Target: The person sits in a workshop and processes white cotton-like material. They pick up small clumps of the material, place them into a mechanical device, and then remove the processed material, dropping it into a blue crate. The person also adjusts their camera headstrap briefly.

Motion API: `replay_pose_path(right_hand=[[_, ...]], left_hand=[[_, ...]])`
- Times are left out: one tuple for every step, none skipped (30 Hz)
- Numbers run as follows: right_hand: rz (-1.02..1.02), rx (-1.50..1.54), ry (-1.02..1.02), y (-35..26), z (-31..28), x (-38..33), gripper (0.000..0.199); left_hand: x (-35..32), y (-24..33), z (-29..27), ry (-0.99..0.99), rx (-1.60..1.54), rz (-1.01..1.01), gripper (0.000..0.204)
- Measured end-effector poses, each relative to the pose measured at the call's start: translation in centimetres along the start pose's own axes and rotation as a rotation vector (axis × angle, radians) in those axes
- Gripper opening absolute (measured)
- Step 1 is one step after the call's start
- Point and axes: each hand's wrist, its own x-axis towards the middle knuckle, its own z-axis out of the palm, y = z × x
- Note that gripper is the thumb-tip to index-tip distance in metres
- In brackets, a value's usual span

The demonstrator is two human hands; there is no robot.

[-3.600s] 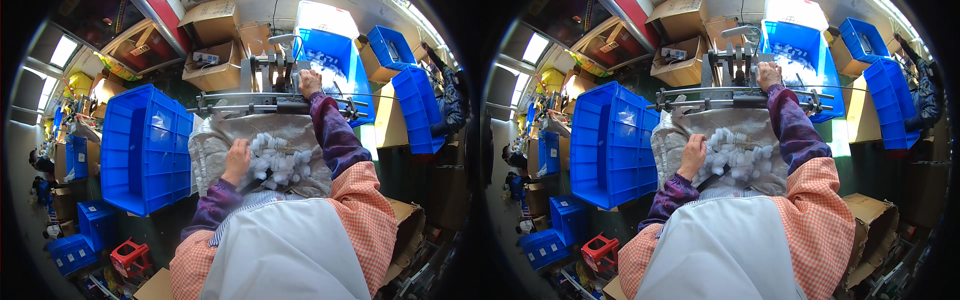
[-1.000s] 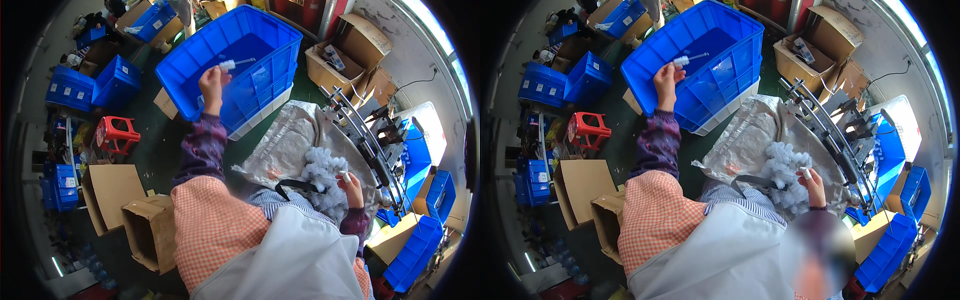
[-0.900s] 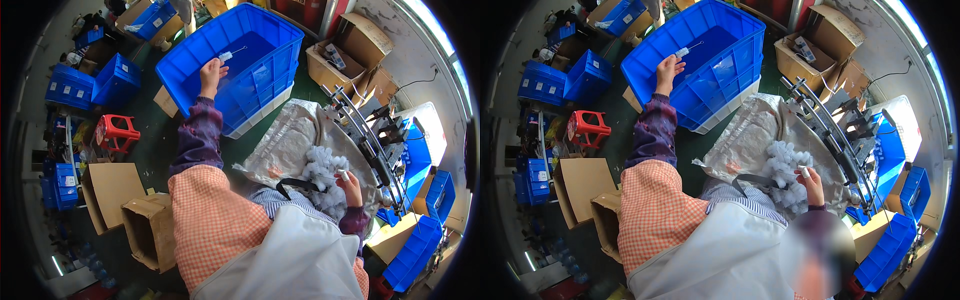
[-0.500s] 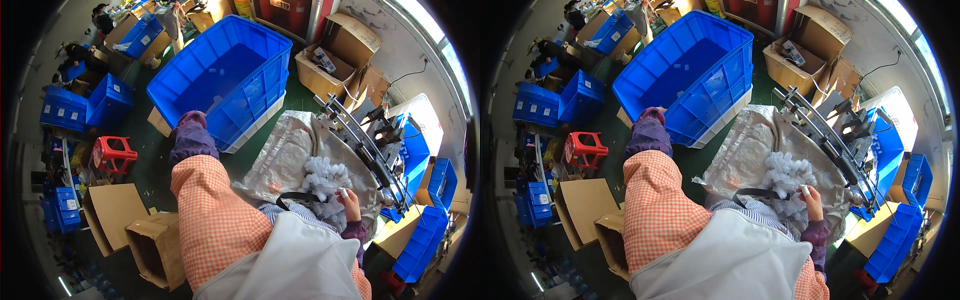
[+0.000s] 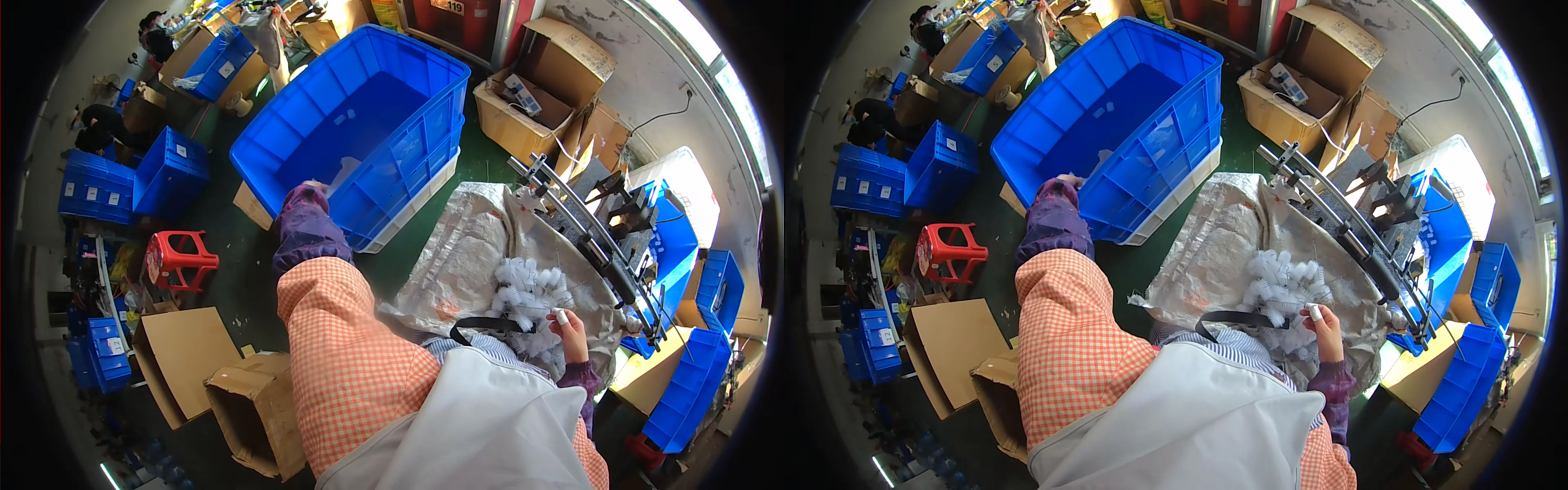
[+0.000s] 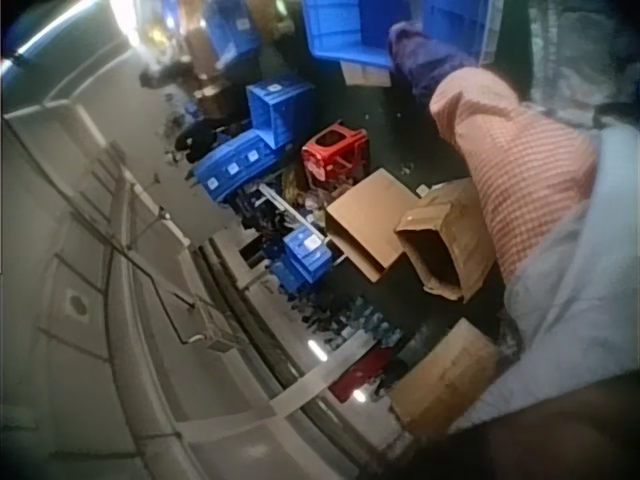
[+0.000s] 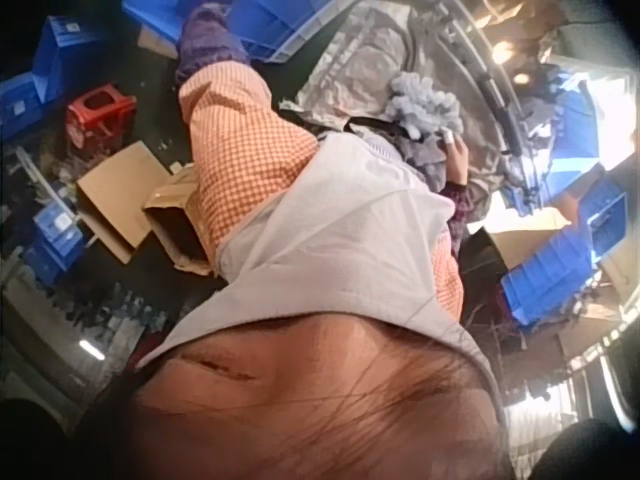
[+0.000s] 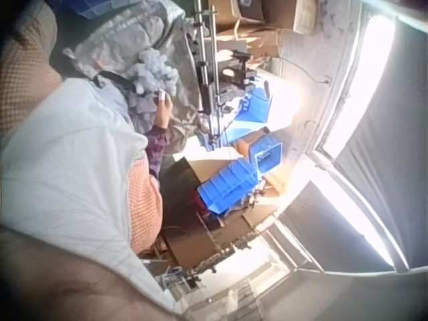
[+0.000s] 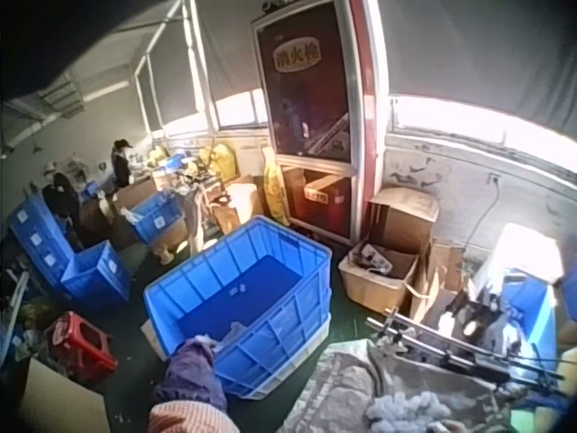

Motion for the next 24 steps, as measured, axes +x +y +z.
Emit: replay_pose_path(right_hand=[[-0.001,0.013,-0.004,0.4,-0.1,-0.1,0.022],[-0.009,0.011,-0.022,0.5,-0.2,0.2,0.022],[-0.018,-0.014,-0.026,0.4,-0.3,0.3,0.022],[-0.025,-0.021,-0.027,0.3,-0.2,0.4,0.022],[-0.027,-0.003,-0.031,0.6,0.0,0.2,0.022],[-0.033,-0.019,-0.05,0.6,-0.1,0.6,0.023],[-0.034,-0.018,-0.033,0.9,-0.1,0.4,0.023],[-0.031,-0.001,-0.017,1.2,0.0,0.2,0.023],[-0.049,-0.012,-0.071,1.3,0.0,0.7,0.023],[-0.057,-0.024,-0.028,1.5,0.0,0.5,0.023],[-0.077,-0.04,-0.061,1.5,0.1,0.9,0.023],[-0.093,-0.066,-0.055,1.6,0.2,1.0,0.022],[-0.099,-0.074,-0.066,1.7,0.3,1.1,0.022],[-0.105,-0.081,-0.077,1.8,0.3,1.1,0.022],[-0.111,-0.087,-0.089,1.9,0.4,1.3,0.022],[-0.114,-0.07,-0.086,1.4,0.7,1.0,0.019],[-0.131,-0.082,-0.09,1.2,0.7,1.0,0.019],[-0.126,-0.084,-0.098,1.4,0.5,0.7,0.019],[-0.136,-0.074,-0.105,1.4,0.5,0.8,0.019],[-0.139,-0.072,-0.108,1.4,0.5,0.8,0.019],[-0.142,-0.068,-0.11,1.3,0.4,0.7,0.019],[-0.146,-0.069,-0.105,1.3,0.4,0.6,0.019],[-0.143,-0.065,-0.104,1.4,0.3,0.6,0.019],[-0.141,-0.061,-0.102,1.7,0.2,0.8,0.019]], left_hand=[[0.2,1.4,-0.8,0.045,-0.031,0.037,0.03],[0.4,1.5,-1.8,0.093,-0.067,0.06,0.031],[0.1,1.7,-2.3,0.222,-0.061,0.144,0.029],[0.3,2.3,-3.8,0.28,-0.079,0.271,0.026],[0.5,3.7,-6.1,0.418,-0.047,0.388,0.026],[1.2,2.8,-8.2,0.431,-0.12,0.435,0.024],[-0.1,4.1,-10.2,0.461,-0.256,0.539,0.027],[-2.4,5.9,-13.1,0.478,-0.379,0.573,0.034],[0.0,2.8,-16.4,0.422,-0.589,0.487,0.042],[-4.8,5.4,-18.0,0.285,-0.663,0.465,0.044],[-3.1,2.3,-20.3,0.561,-0.155,0.541,0.048],[-4.2,2.4,-21.5,0.566,-0.094,0.566,0.049],[-5.3,2.1,-22.9,0.573,-0.031,0.582,0.049],[-5.3,1.4,-23.5,0.493,-0.151,0.548,0.046],[-5.2,0.7,-24.2,0.412,-0.27,0.512,0.044],[-5.6,0.1,-24.5,0.324,-0.384,0.473,0.041],[-7.0,-0.4,-24.7,0.377,-0.256,0.523,0.042],[-8.5,-0.9,-25.1,0.428,-0.127,0.572,0.043],[-10.5,-0.2,-26.3,0.491,0.002,0.633,0.044],[-12.0,-0.4,-26.7,0.473,0.009,0.734,0.044],[-13.3,-0.4,-26.8,0.514,0.028,0.799,0.044],[-14.1,-0.2,-26.3,0.55,0.039,0.867,0.044],[-15.1,-0.3,-26.2,0.588,0.058,0.93,0.044],[-15.8,-0.5,-26.0,0.624,0.077,0.939,0.042]])
